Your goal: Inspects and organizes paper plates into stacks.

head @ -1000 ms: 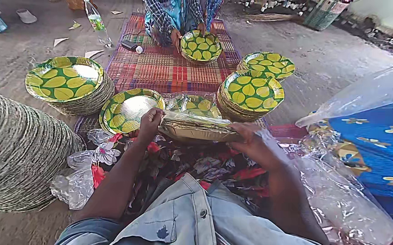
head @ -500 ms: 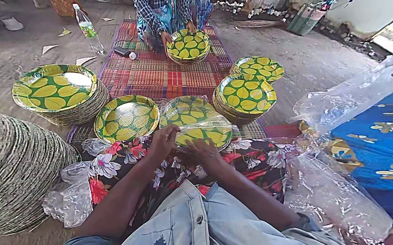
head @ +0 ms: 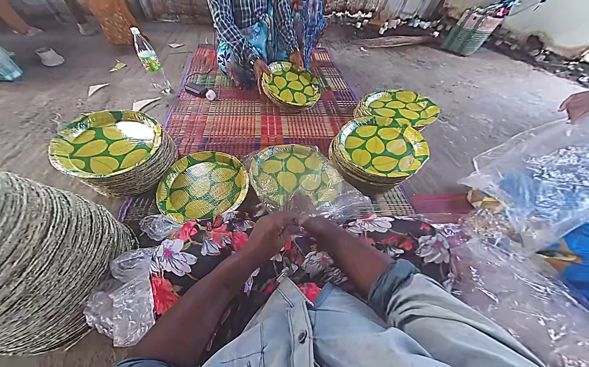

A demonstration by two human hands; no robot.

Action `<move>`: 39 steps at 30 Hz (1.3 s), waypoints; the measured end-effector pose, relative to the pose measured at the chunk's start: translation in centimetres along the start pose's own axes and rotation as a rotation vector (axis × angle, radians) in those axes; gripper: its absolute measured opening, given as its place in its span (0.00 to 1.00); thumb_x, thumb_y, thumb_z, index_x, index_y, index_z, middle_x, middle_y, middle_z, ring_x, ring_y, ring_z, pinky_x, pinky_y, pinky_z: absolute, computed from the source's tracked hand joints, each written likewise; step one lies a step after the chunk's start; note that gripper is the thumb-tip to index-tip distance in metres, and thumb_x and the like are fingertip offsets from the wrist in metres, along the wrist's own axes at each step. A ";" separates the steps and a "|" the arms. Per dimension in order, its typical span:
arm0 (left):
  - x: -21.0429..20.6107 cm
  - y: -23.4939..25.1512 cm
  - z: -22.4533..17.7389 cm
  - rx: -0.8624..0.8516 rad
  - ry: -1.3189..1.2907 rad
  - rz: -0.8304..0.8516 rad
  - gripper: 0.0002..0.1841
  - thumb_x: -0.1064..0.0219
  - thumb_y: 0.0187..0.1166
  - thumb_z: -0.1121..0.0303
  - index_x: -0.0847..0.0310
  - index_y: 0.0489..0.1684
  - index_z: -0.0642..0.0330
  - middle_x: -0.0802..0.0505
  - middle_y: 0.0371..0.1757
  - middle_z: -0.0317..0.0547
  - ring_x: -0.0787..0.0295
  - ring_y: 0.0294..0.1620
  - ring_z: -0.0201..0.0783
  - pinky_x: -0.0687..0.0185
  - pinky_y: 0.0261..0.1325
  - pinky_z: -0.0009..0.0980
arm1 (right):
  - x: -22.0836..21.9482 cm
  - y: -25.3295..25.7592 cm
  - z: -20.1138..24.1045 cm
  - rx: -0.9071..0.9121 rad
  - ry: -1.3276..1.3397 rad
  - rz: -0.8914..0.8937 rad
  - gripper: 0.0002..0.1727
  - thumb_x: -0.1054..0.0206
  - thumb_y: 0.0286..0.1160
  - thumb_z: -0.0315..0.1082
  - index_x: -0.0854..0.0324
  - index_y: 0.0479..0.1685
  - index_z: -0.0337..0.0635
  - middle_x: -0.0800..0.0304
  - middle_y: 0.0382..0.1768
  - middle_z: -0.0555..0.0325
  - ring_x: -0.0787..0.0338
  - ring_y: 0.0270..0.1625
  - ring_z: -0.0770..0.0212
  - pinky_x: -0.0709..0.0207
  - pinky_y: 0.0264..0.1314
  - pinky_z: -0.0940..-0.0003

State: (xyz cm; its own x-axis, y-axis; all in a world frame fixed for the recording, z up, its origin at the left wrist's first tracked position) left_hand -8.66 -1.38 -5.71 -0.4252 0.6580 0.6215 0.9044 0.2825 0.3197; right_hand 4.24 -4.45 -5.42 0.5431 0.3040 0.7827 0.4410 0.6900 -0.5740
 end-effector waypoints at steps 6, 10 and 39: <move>5.1 0.6 3.4 0.184 -0.116 -0.504 0.15 0.52 0.93 0.71 0.21 0.55 0.73 0.13 0.34 0.46 0.16 0.31 0.30 0.16 0.42 0.29 | -1.7 4.1 -5.1 0.219 -0.137 -0.155 0.24 0.47 0.92 0.42 0.20 0.69 0.29 0.16 0.65 0.27 0.18 0.71 0.28 0.28 0.70 0.32; 8.5 3.7 5.9 0.372 0.215 -0.320 0.16 0.46 0.91 0.68 0.19 0.60 0.72 0.08 0.47 0.62 0.09 0.48 0.53 0.17 0.58 0.52 | 2.3 -1.2 -6.4 0.223 0.049 0.094 0.24 0.47 0.93 0.39 0.21 0.67 0.23 0.18 0.66 0.25 0.19 0.71 0.33 0.35 0.77 0.38; 15.4 4.2 6.9 0.789 0.738 -0.358 0.22 0.53 0.94 0.66 0.26 0.72 0.77 0.17 0.68 0.79 0.21 0.71 0.76 0.30 0.70 0.72 | 4.8 -6.6 -6.6 1.047 0.564 -0.103 0.13 0.37 0.86 0.35 0.13 0.50 0.33 0.08 0.37 0.59 0.12 0.39 0.78 0.18 0.50 0.79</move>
State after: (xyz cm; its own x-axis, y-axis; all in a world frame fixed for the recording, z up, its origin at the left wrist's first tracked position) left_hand -11.12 14.74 0.26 -0.3438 -0.0463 0.9379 0.3853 0.9039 0.1859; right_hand 8.67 -11.89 0.56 0.8920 0.0650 0.4474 -0.1542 0.9740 0.1659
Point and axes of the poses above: each hand's wrist, its own y-axis towards the middle knuckle, its own x-axis out of the back of the hand, z = x × y, the point moved 2 cm from there along y, towards the middle knuckle
